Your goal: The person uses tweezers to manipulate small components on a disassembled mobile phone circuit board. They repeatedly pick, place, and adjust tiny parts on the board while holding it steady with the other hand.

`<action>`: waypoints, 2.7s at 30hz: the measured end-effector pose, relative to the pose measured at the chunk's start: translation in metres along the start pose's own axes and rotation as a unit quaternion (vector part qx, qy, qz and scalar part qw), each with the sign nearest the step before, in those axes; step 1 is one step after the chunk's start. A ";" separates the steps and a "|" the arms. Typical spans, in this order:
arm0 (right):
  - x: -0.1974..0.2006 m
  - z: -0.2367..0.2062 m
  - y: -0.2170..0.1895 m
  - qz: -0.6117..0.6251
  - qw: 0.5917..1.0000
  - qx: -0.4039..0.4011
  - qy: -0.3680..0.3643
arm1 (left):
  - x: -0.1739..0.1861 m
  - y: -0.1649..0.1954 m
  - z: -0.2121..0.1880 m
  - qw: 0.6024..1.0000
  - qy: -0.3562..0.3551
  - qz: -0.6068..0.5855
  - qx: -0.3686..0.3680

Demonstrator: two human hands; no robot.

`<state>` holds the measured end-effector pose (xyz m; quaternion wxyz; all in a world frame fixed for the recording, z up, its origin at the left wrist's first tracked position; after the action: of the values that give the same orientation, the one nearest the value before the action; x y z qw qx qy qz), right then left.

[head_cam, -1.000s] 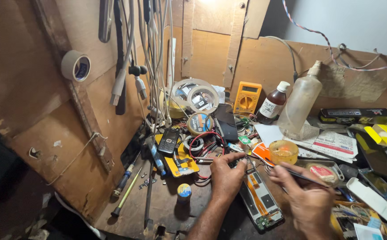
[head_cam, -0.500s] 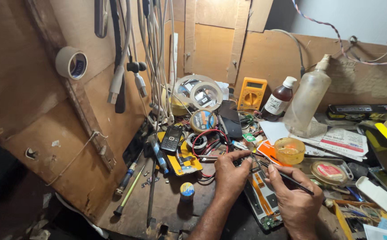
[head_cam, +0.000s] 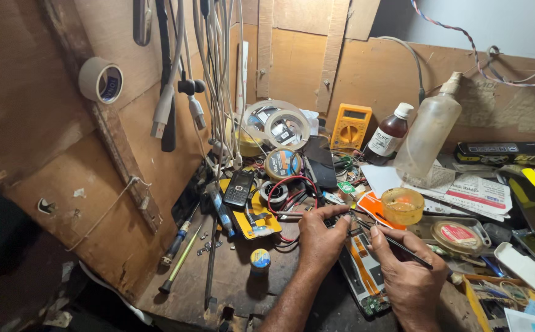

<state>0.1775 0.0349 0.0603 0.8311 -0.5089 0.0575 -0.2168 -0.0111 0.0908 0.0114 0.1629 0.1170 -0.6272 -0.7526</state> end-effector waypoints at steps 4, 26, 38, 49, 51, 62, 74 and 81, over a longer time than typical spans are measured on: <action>0.000 0.000 0.000 0.012 1.000 -0.005 0.006 | 0.000 0.001 0.000 1.000 -0.001 -0.003 -0.009; -0.002 0.004 0.007 0.027 0.999 -0.018 -0.007 | -0.001 0.004 0.002 1.000 -0.006 -0.002 -0.025; -0.001 0.003 0.000 0.011 1.000 0.019 -0.005 | -0.005 0.006 0.004 0.997 -0.011 0.002 -0.075; 0.002 -0.001 -0.003 -0.016 1.000 0.021 0.007 | -0.011 -0.012 0.010 1.000 -0.015 -0.022 0.014; 0.002 -0.001 -0.006 -0.047 0.998 0.036 0.009 | -0.012 -0.012 0.010 0.999 -0.018 -0.025 0.007; 0.000 -0.001 -0.009 -0.051 0.998 0.031 -0.002 | -0.014 -0.018 0.011 0.999 -0.020 -0.035 0.028; 0.002 -0.003 -0.016 -0.057 0.997 0.055 0.010 | -0.013 -0.018 0.014 1.000 -0.010 -0.022 0.002; 0.002 -0.003 -0.013 -0.052 0.997 0.056 0.013 | -0.014 -0.022 0.015 1.000 -0.012 -0.019 0.010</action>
<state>0.1747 0.0268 0.0705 0.8450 -0.4612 0.0302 -0.2691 -0.0055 0.1135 -0.0075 0.1400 0.1214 -0.6343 -0.7506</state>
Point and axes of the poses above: each hand's wrist, its own z-axis towards the middle knuckle, its own x-axis out of the back of the hand, y = z × x, the point moved 10 cm from there along z, towards the middle knuckle, and after that the axes turned 5 degrees about y, right-handed, at the moved point
